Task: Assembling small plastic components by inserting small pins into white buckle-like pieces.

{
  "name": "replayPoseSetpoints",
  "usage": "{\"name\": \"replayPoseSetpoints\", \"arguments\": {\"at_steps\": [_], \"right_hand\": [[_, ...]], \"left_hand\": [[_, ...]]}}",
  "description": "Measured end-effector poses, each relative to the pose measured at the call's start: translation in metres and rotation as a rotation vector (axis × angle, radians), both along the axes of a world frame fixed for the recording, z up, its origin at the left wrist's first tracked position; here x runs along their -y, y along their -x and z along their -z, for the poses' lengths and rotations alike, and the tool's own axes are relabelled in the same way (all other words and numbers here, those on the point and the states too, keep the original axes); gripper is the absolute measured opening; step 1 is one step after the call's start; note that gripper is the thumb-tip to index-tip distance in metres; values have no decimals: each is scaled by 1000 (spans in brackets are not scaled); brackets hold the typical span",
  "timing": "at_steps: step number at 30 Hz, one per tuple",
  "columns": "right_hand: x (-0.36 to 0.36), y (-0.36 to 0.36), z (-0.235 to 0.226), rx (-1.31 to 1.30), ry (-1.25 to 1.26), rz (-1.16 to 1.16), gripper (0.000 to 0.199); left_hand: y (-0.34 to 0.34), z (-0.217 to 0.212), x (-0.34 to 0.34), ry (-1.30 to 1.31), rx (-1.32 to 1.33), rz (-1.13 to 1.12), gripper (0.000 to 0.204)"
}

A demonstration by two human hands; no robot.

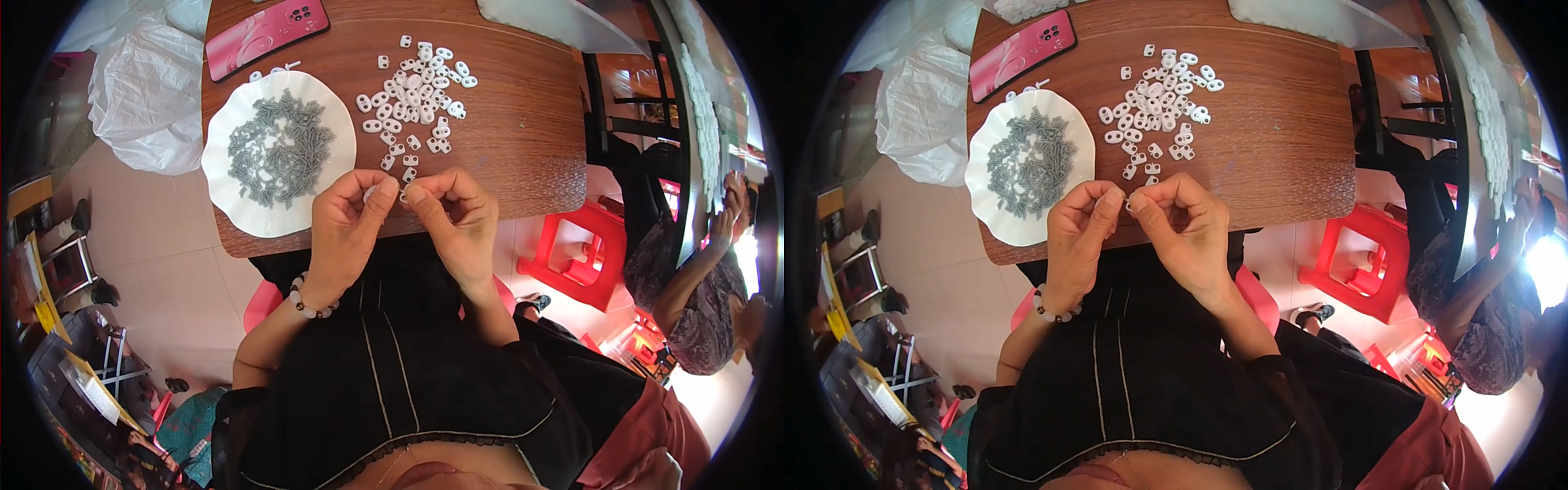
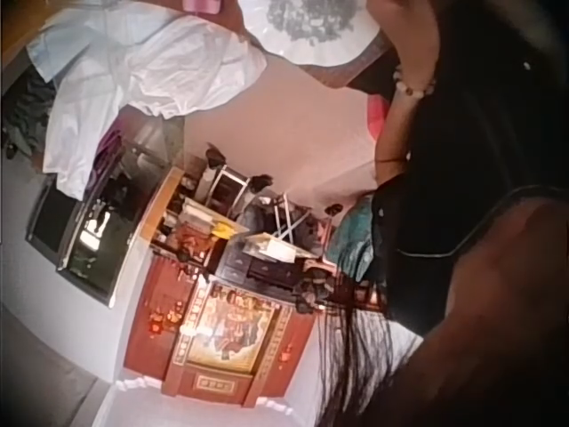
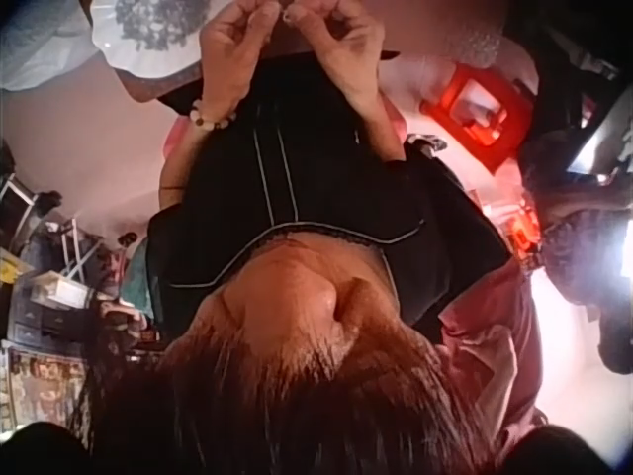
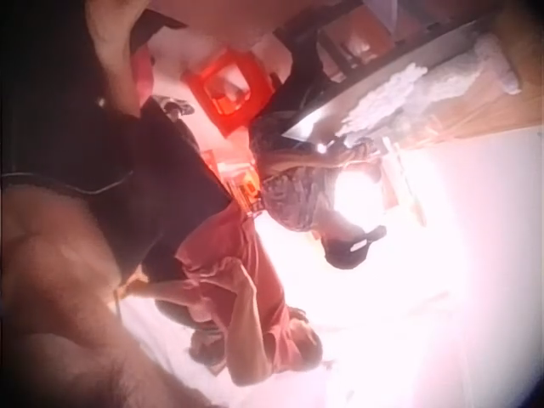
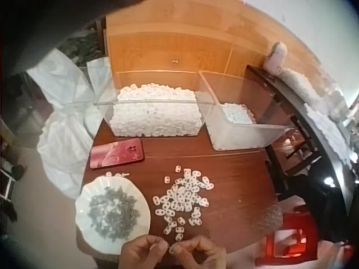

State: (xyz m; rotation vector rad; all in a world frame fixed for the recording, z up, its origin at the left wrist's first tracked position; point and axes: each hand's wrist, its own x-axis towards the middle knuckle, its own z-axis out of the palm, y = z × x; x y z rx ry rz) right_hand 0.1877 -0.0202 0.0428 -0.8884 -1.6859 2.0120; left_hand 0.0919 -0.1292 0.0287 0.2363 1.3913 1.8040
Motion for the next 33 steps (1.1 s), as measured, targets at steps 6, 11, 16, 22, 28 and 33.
{"name": "replayPoseSetpoints", "arguments": {"at_steps": [6,11,16,22,28,33], "right_hand": [[2,0,3,3,-71,7,2],[2,1,0,5,-129,-1,3],[2,-1,5,-8,-136,1,4],[2,-1,5,-48,-61,-22,3],[7,-2,7,-62,-84,10,4],[6,-2,8,-45,-56,23,5]], "left_hand": [[0,2,1,8,-17,5,17],[0,2,0,-4,-50,3,17],[1,1,0,19,-80,22,17],[3,0,1,0,-59,35,18],[2,0,2,-14,-37,44,19],[2,-1,1,9,-35,39,18]]}}
